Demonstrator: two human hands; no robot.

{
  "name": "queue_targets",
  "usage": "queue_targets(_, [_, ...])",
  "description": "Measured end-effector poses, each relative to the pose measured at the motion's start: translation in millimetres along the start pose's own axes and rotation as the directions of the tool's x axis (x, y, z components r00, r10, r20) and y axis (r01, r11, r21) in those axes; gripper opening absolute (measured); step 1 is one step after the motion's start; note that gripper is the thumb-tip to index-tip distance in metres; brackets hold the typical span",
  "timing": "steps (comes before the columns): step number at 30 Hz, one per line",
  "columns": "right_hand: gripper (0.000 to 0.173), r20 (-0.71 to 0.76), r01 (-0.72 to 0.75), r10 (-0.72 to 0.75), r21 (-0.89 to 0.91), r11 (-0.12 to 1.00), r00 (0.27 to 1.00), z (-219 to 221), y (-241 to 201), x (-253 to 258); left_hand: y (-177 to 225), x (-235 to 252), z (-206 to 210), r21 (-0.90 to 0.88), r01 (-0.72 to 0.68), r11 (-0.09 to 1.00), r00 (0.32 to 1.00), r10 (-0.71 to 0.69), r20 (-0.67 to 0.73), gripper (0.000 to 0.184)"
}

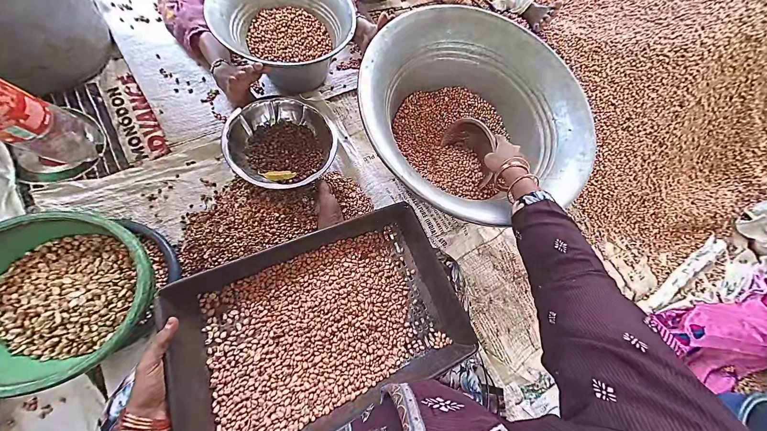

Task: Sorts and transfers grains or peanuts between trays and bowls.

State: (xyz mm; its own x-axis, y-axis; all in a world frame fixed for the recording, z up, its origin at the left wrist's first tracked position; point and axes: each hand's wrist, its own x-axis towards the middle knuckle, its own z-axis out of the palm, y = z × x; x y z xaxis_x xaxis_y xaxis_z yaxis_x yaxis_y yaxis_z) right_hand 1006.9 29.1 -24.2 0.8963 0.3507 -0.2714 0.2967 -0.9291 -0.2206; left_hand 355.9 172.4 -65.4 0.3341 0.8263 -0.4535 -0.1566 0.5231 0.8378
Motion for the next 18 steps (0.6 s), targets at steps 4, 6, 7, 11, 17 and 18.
queue_targets(4, [0.049, 0.210, -0.100, 0.030, 0.332, 0.938, 0.977, 33, -28, 2, 1, 7, 2, 0.043, 0.021, 0.999, 1.000, -0.021, -0.008, 0.029])
queue_targets(6, [0.049, 0.212, -0.171, 0.078, 0.468, 0.867, 0.974, 50, -47, 12, 1, 8, 2, 0.048, 0.024, 0.999, 0.999, -0.023, -0.023, 0.029])
queue_targets(7, [0.047, 0.216, -0.202, 0.099, 0.530, 0.823, 0.971, 55, -56, 15, 1, 8, 1, 0.047, 0.025, 0.999, 0.999, -0.024, -0.027, 0.029])
queue_targets(11, [0.042, 0.231, -0.299, 0.190, 0.765, 0.570, 0.954, 70, -89, 28, -1, 8, 1, 0.032, 0.023, 0.999, 0.999, -0.022, -0.038, 0.030])
queue_targets(17, [0.043, 0.268, -0.310, 0.176, 0.906, 0.289, 0.947, 64, -85, 42, -1, 8, -1, 0.062, 0.003, 0.998, 0.999, 0.000, -0.046, 0.031])
queue_targets(18, [0.038, 0.273, -0.307, 0.162, 0.918, 0.251, 0.948, 62, -79, 40, -2, 7, -1, 0.047, -0.001, 0.999, 0.999, 0.003, -0.043, 0.031])
